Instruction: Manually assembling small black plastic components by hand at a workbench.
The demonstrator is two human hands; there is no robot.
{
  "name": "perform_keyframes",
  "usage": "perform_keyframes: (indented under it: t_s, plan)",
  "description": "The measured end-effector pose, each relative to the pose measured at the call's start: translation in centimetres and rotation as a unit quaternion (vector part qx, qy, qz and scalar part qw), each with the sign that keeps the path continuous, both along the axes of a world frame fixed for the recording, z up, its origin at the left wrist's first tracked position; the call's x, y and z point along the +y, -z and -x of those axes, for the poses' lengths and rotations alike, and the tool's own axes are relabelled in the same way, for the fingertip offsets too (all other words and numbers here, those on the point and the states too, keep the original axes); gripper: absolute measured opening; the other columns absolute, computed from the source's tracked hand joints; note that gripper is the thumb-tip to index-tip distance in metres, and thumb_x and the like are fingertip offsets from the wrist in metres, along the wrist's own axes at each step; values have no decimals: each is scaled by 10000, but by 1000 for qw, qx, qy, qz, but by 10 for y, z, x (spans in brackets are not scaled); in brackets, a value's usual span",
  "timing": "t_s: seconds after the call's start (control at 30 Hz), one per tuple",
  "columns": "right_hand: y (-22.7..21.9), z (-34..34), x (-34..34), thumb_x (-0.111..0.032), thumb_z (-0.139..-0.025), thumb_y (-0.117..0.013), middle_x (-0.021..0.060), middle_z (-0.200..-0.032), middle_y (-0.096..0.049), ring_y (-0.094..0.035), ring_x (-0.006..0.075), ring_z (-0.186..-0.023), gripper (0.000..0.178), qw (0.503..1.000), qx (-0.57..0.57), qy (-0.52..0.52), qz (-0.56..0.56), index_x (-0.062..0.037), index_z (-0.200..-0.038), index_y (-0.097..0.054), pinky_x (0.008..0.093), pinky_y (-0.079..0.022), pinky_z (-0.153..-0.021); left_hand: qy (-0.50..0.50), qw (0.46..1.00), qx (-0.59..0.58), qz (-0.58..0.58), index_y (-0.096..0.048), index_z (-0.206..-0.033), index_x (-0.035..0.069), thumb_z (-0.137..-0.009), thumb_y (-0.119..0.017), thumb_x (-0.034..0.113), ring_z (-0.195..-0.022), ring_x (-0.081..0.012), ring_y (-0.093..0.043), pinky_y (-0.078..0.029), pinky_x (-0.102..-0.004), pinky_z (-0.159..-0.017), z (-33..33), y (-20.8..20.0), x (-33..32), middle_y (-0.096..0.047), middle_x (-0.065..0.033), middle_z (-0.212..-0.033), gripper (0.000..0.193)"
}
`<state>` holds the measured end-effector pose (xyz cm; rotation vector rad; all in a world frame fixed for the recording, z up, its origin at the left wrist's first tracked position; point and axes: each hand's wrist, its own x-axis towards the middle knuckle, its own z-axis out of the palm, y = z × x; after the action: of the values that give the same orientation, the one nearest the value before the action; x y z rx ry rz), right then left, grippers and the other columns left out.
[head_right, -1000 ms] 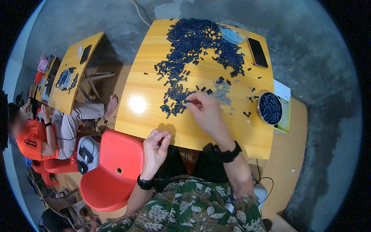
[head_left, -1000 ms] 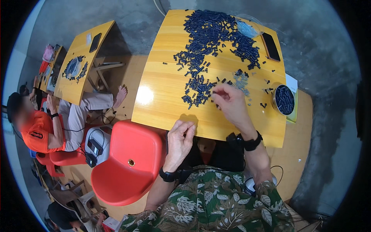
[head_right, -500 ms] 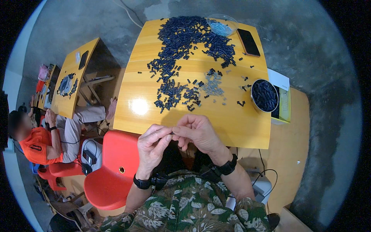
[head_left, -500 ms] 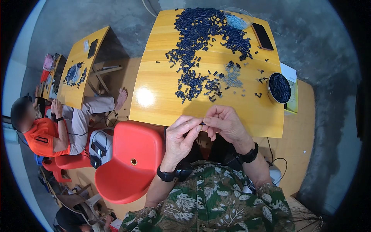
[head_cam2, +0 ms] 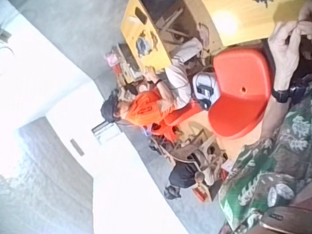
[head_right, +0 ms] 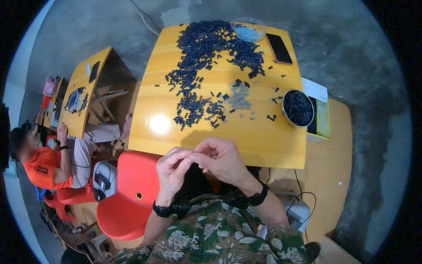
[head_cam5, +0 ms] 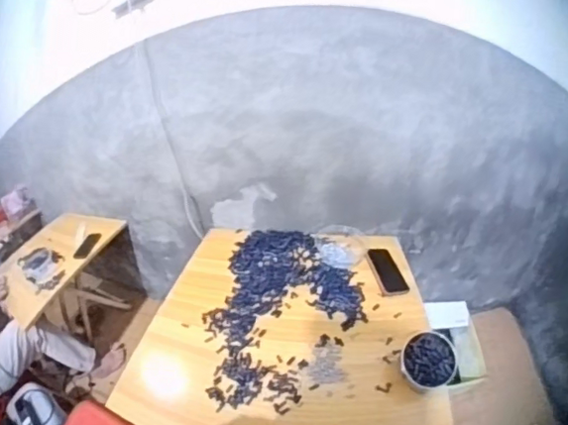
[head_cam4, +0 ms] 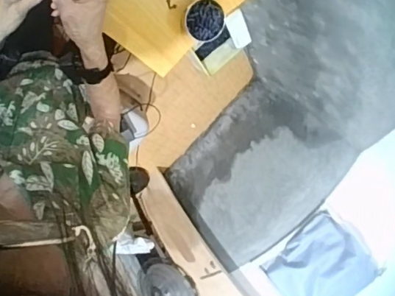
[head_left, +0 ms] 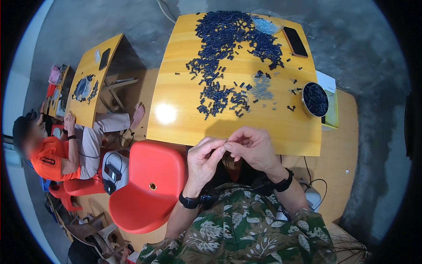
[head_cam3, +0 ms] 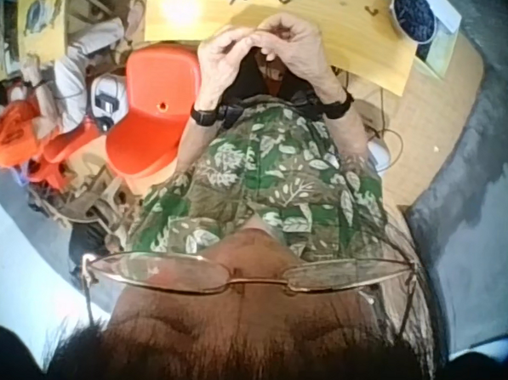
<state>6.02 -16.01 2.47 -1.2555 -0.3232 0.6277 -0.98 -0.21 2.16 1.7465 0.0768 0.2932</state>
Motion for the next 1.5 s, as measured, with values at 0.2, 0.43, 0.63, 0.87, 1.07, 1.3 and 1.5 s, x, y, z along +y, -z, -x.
perform_keyframes:
  t_s: [0.2, 0.43, 0.63, 0.87, 1.07, 1.3, 1.5]
  plan:
    - [12, 9, 0, -118, -917, -667, -27, -735, -617, -557, 24, -634, 108, 1000, 16, 25, 4, -11, -929, -653, 188, -453, -536, -10, 1000, 23, -5, -718, -990, -9, -841, -699, -6, -798, -143, -627, -482, -254, -740, 3, 7, -2, -688, -71, -868, 151]
    - [19, 5, 0, -82, -868, -663, 111, -738, -635, -616, 245, -630, 78, 950, -272, 83, 128, -18, -906, -639, 335, -476, -564, -13, 996, 34, -85, -717, -992, 4, -834, -718, 33, -723, -164, -638, -502, -266, -678, 1, 18, -7, -688, -96, -834, 161]
    - [24, 5, -1, -88, -864, -660, 130, -750, -632, -627, 291, -659, 72, 940, -290, 105, 147, -26, -868, -622, 359, -486, -583, -38, 992, 46, -115, -701, -940, -14, -837, -708, 38, -707, -133, -582, -464, -252, -665, -2, 14, -17, -651, -68, -775, 116]
    - [21, -2, -12, -118, -873, -656, 122, -760, -637, -642, 263, -669, 106, 962, -238, 65, 115, -15, -866, -634, 347, -493, -593, -29, 992, 30, -117, -679, -906, -14, -849, -704, 49, -687, -145, -572, -460, -257, -650, -4, 17, -18, -642, -75, -781, 89]
    - [32, -37, -46, -104, -840, -664, 116, -769, -638, -638, 260, -646, 77, 919, -236, 177, 261, -28, -830, -657, 340, -492, -580, -45, 993, 33, -99, -662, -904, -21, -863, -695, 49, -679, -148, -574, -470, -261, -651, -5, 23, -11, -619, -71, -763, 87]
    - [38, -89, -74, -91, -818, -660, 109, -837, -617, -628, 313, -762, 47, 797, -336, 288, 412, -58, -848, -671, 401, -489, -662, -50, 994, 51, -88, -660, -911, -17, -867, -688, 44, -668, -139, -567, -463, -259, -630, -8, 20, -11, -614, -73, -769, 80]
    - [34, -102, -67, -134, -837, -643, 111, -860, -596, -615, 321, -795, 81, 797, -320, 240, 452, -64, -841, -682, 424, -487, -693, -50, 992, 51, -100, -661, -916, -15, -868, -683, 41, -667, -145, -570, -462, -257, -628, -10, 21, -8, -620, -77, -779, 77]
